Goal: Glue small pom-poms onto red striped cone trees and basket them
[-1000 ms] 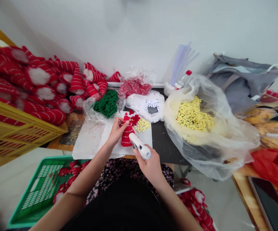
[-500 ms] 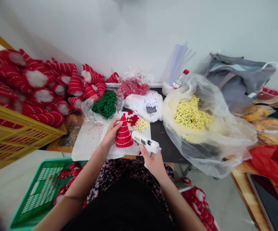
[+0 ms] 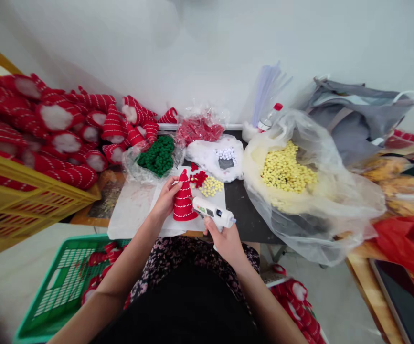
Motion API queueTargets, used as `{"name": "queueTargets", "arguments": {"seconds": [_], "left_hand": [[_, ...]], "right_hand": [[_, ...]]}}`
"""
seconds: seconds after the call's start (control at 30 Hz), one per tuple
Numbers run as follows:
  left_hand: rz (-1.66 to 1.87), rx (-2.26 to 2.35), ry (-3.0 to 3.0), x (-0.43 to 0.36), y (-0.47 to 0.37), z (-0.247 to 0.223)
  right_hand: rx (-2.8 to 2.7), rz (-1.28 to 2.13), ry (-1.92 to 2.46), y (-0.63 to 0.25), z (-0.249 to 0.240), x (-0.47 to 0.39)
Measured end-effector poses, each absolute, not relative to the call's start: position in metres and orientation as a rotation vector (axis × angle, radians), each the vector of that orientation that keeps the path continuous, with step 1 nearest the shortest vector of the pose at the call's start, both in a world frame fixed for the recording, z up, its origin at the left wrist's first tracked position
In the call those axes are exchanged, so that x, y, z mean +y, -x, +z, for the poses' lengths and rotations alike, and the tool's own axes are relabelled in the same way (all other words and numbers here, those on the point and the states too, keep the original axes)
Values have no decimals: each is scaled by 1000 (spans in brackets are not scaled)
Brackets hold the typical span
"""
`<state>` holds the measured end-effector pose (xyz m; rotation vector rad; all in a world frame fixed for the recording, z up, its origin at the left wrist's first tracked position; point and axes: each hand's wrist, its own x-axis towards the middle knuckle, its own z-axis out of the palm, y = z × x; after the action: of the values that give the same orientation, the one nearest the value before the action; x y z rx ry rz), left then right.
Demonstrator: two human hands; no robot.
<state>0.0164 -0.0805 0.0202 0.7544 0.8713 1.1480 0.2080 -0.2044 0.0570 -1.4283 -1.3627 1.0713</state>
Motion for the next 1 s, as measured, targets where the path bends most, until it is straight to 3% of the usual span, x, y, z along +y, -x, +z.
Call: {"name": "queueTargets", "arguments": {"seconds": [0.17, 0.4, 1.0], "left_hand": [[1165, 865, -739, -80, -17, 20], [1155, 883, -743, -82, -17, 21], [1152, 825, -874, -88, -26, 25]], "right_hand": [[-1386, 1052, 1409, -208, 50, -205], [-1339, 751, 1515, -208, 49, -210], [-1485, 748, 1431, -196, 59, -204]]}}
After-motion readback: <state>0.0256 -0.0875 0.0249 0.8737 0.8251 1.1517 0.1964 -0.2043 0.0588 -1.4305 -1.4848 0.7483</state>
